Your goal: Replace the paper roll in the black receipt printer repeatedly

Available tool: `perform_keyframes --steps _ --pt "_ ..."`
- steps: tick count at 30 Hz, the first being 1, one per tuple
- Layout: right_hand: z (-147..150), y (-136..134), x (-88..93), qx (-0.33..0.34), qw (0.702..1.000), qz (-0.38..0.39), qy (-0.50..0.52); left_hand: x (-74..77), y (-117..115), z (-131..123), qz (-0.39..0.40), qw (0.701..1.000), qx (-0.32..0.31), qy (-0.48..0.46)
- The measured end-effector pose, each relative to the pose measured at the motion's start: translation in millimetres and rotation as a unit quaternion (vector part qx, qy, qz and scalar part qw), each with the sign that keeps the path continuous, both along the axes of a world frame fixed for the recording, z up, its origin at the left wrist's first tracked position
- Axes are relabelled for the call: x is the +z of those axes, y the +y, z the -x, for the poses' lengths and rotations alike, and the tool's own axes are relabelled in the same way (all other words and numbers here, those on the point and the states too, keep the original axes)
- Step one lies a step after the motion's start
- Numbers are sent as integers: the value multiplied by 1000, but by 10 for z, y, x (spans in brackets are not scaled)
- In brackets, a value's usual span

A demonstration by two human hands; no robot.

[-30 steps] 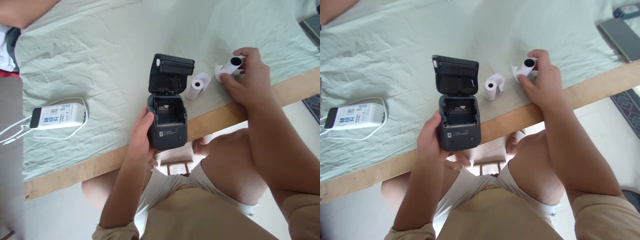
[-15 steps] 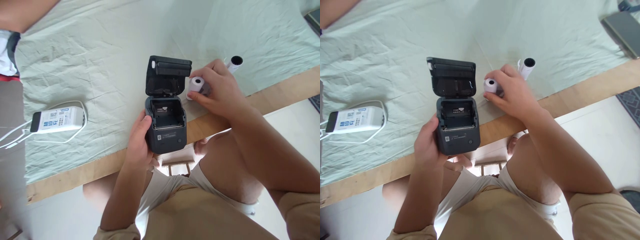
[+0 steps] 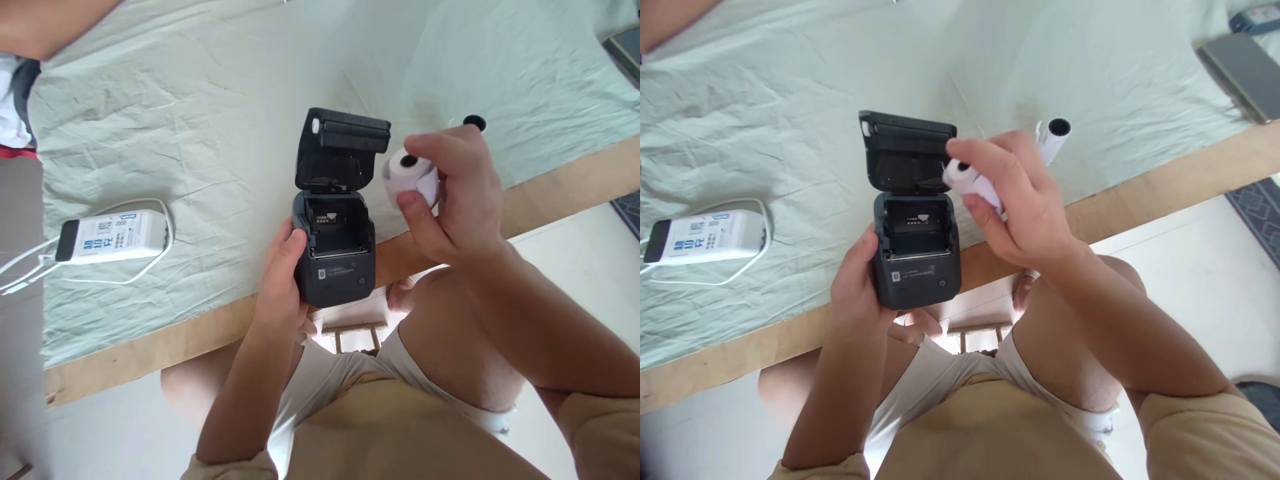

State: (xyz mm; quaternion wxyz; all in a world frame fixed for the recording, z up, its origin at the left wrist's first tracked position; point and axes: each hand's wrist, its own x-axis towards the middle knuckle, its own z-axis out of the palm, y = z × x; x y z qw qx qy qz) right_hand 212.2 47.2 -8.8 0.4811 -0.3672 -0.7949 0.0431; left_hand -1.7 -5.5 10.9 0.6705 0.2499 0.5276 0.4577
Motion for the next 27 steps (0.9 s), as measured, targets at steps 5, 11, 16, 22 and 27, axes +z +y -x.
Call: perform_keyframes --steps 5,11,16,22,27 --pt "397 -195 25 28 999 -25 0 -60 -32 -22 -53 997 44 17" --pt "448 -137 -36 13 998 66 5 -106 -29 -10 -51 998 16 16" --pt "374 -114 -36 15 998 63 -16 -96 -24 -20 -70 997 37 4" --pt "348 -207 -43 87 996 13 -20 -79 -32 9 -50 999 5 -15" --pt "344 -247 -123 150 988 -15 7 -69 -30 22 -100 995 23 7"
